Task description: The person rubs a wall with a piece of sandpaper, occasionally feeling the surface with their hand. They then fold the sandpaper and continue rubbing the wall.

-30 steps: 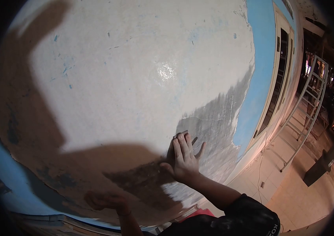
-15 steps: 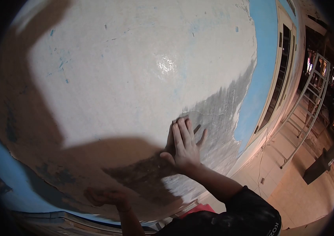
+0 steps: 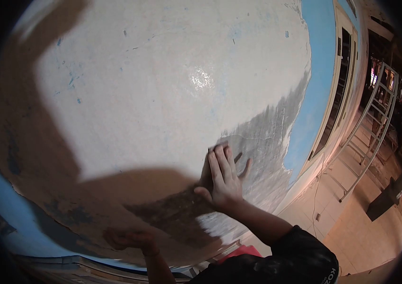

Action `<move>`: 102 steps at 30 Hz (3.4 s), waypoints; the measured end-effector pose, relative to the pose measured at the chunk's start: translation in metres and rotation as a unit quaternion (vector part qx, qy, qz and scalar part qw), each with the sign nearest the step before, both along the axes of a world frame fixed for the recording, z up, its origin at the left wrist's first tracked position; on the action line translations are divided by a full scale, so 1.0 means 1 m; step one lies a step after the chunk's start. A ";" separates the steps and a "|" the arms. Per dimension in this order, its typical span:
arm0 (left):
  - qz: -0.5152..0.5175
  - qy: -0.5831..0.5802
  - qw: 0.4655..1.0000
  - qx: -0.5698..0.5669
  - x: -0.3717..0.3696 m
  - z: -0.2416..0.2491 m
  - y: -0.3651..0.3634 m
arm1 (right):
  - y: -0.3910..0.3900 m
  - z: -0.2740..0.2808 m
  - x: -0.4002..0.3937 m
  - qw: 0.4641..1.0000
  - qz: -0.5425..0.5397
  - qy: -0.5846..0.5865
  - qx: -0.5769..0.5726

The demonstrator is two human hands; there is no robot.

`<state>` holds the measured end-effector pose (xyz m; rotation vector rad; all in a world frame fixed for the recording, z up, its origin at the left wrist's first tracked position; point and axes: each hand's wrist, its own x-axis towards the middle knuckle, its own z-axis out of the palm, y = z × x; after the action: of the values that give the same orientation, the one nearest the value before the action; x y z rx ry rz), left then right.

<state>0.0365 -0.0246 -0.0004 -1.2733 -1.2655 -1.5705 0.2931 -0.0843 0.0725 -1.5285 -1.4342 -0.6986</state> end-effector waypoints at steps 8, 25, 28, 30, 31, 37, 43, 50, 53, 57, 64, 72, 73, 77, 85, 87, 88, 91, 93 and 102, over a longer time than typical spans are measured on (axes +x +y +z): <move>0.021 0.017 1.000 -0.012 -0.004 -0.007 0.002 | -0.004 0.013 0.005 0.999 -0.016 -0.036 -0.036; 0.022 0.013 0.999 -0.021 -0.002 -0.007 0.004 | -0.011 0.003 -0.002 1.000 0.006 0.009 -0.002; 0.015 0.008 1.000 -0.025 -0.002 -0.008 0.003 | -0.012 -0.009 -0.004 1.000 -0.008 0.000 -0.008; 0.012 0.001 1.000 -0.029 -0.003 -0.010 0.001 | -0.006 0.007 -0.001 1.000 -0.026 -0.009 0.004; 0.013 -0.001 0.999 -0.029 -0.004 -0.011 0.002 | -0.004 0.014 0.001 0.999 -0.029 -0.012 0.015; 0.013 -0.005 1.000 -0.024 -0.001 -0.010 0.004 | -0.008 0.002 -0.004 0.999 -0.028 0.005 0.015; -0.013 0.002 1.000 -0.019 -0.002 -0.005 0.000 | -0.001 0.025 0.000 0.996 -0.066 -0.036 0.040; -0.022 -0.013 1.000 -0.009 0.001 -0.001 0.000 | -0.016 -0.003 -0.002 0.996 -0.053 -0.066 -0.030; -0.007 -0.024 1.000 -0.015 0.001 -0.005 0.002 | -0.013 0.018 -0.003 0.996 -0.065 -0.054 -0.006; 0.001 -0.016 1.000 -0.019 -0.001 -0.007 0.002 | -0.011 0.019 -0.002 0.996 -0.074 -0.050 -0.001; 0.007 -0.014 1.000 -0.026 -0.001 -0.008 0.001 | -0.007 -0.007 0.000 0.996 -0.060 -0.068 -0.001; 0.008 -0.009 1.000 -0.026 -0.004 -0.011 0.003 | -0.008 -0.003 -0.001 0.998 -0.060 -0.029 0.008; 0.003 -0.005 1.000 -0.022 -0.005 -0.011 0.003 | -0.009 -0.009 -0.002 0.999 -0.048 -0.023 0.006; 0.015 -0.004 1.000 -0.020 -0.002 -0.007 0.001 | -0.004 0.011 0.001 0.997 -0.062 -0.041 0.018; 0.005 -0.002 1.000 -0.014 -0.001 -0.003 0.002 | -0.009 -0.010 0.001 0.998 -0.044 -0.031 -0.010; 0.006 -0.007 1.000 -0.024 -0.002 -0.006 0.001 | -0.005 0.007 0.001 0.997 -0.059 -0.044 0.012; 0.009 -0.007 0.999 -0.030 -0.004 -0.008 0.002 | -0.003 0.014 0.001 0.996 -0.067 -0.050 0.022; -0.004 -0.019 0.999 -0.028 -0.005 -0.010 0.004 | 0.002 0.019 0.004 0.994 -0.056 -0.085 0.046; -0.018 -0.033 0.999 -0.021 -0.002 -0.009 0.004 | -0.001 0.010 0.005 0.996 -0.048 -0.078 0.023; -0.074 -0.067 0.995 -0.005 -0.001 -0.012 0.008 | 0.011 0.019 0.007 0.994 -0.060 -0.048 0.073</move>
<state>0.0360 -0.0168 -0.0128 -1.3130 -1.2872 -1.7821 0.2997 -0.0728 0.0911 -1.4920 -1.3383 -0.9405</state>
